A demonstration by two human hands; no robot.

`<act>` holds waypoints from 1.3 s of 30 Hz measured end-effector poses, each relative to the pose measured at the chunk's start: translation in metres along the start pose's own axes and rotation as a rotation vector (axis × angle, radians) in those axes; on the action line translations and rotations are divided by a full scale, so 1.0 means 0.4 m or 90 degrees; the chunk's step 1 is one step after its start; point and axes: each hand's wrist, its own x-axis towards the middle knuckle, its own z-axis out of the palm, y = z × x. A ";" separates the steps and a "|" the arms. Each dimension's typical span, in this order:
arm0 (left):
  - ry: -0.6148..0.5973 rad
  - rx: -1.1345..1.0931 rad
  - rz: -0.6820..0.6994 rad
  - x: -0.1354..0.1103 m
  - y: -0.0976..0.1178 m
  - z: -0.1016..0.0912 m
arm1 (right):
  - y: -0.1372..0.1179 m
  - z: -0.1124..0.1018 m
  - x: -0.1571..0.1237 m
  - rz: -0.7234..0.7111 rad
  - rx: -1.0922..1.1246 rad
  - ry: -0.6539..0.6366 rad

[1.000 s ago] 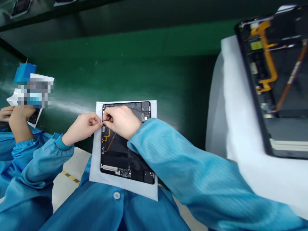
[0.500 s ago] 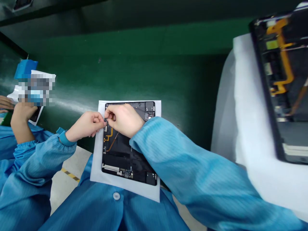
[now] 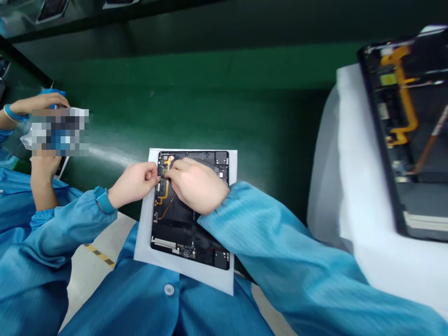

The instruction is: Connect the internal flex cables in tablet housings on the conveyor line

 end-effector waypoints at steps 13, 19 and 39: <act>-0.018 0.119 0.194 0.051 -0.012 -0.034 | 0.009 -0.008 -0.025 -0.007 -0.095 -0.013; -0.055 0.098 0.222 0.068 -0.010 -0.052 | 0.013 -0.011 -0.024 -0.009 -0.085 -0.011; -0.102 0.210 0.274 0.101 0.016 -0.040 | 0.023 -0.018 -0.020 -0.026 -0.112 -0.020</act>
